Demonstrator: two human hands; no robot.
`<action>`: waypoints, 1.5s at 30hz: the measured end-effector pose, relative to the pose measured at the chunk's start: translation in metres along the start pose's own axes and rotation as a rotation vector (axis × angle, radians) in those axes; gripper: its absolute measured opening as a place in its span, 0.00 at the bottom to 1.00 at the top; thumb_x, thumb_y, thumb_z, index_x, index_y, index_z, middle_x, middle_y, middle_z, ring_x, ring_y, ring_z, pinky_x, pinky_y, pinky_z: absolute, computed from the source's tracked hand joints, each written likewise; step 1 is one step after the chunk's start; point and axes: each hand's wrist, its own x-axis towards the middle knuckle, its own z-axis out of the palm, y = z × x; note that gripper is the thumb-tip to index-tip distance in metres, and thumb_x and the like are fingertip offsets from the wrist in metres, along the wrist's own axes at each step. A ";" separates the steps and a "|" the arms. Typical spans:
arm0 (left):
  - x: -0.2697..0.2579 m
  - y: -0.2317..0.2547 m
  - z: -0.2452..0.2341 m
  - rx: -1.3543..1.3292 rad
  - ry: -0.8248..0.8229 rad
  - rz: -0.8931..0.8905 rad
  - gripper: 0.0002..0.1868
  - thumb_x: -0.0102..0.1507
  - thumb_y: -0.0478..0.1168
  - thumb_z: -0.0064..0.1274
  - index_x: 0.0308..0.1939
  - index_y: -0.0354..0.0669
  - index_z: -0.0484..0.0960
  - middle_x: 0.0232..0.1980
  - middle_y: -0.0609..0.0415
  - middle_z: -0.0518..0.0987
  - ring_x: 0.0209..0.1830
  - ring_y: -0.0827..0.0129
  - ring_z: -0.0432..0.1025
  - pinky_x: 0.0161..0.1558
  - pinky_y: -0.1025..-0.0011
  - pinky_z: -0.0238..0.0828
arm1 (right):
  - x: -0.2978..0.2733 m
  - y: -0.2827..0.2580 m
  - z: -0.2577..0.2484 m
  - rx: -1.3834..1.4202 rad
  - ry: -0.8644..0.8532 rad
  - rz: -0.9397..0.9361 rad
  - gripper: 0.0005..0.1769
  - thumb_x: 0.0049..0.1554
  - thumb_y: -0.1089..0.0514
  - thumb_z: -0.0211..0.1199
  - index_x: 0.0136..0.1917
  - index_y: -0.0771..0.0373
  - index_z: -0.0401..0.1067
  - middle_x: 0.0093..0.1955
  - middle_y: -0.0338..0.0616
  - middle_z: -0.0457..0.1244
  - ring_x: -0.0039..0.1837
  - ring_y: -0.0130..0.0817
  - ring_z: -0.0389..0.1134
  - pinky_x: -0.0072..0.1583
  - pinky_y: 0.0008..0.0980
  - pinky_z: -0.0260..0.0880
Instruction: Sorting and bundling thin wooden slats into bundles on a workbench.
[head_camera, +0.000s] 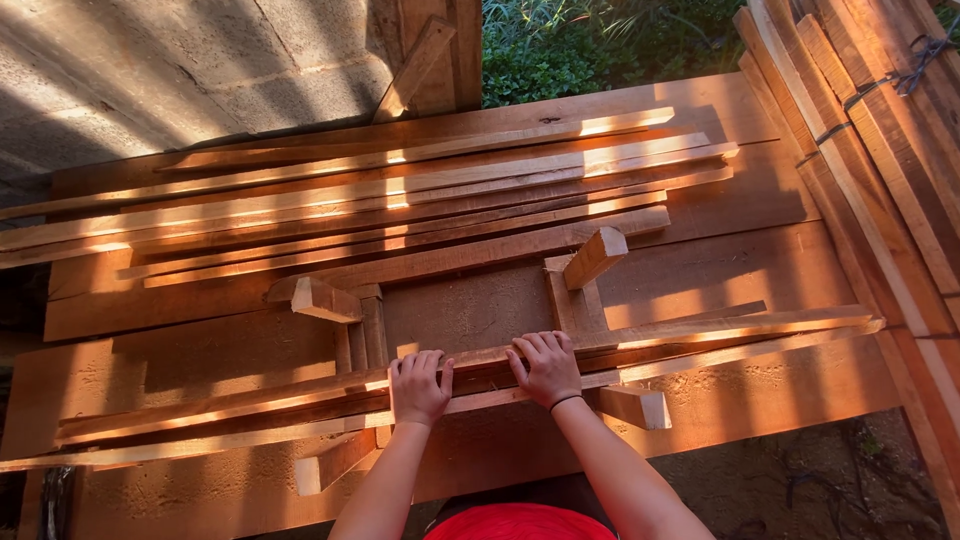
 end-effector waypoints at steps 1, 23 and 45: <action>0.002 0.001 -0.003 0.000 0.000 -0.004 0.19 0.68 0.65 0.41 0.44 0.64 0.81 0.38 0.67 0.79 0.45 0.71 0.75 0.56 0.62 0.65 | 0.002 0.000 -0.001 0.001 -0.002 -0.003 0.15 0.61 0.40 0.56 0.52 0.45 0.77 0.49 0.31 0.67 0.56 0.29 0.68 0.66 0.39 0.58; 0.003 0.018 -0.032 0.033 0.122 0.076 0.15 0.71 0.56 0.44 0.32 0.62 0.78 0.30 0.66 0.74 0.37 0.69 0.73 0.50 0.65 0.67 | -0.003 0.000 -0.010 0.072 0.087 -0.113 0.12 0.58 0.39 0.60 0.47 0.44 0.73 0.43 0.30 0.64 0.47 0.29 0.67 0.60 0.36 0.61; -0.051 -0.003 -0.035 0.107 -0.527 0.097 0.40 0.54 0.60 0.63 0.67 0.59 0.66 0.61 0.63 0.70 0.64 0.66 0.65 0.67 0.60 0.54 | -0.054 -0.029 -0.032 -0.129 -0.364 0.058 0.38 0.43 0.31 0.70 0.63 0.45 0.67 0.56 0.32 0.63 0.66 0.35 0.64 0.71 0.40 0.53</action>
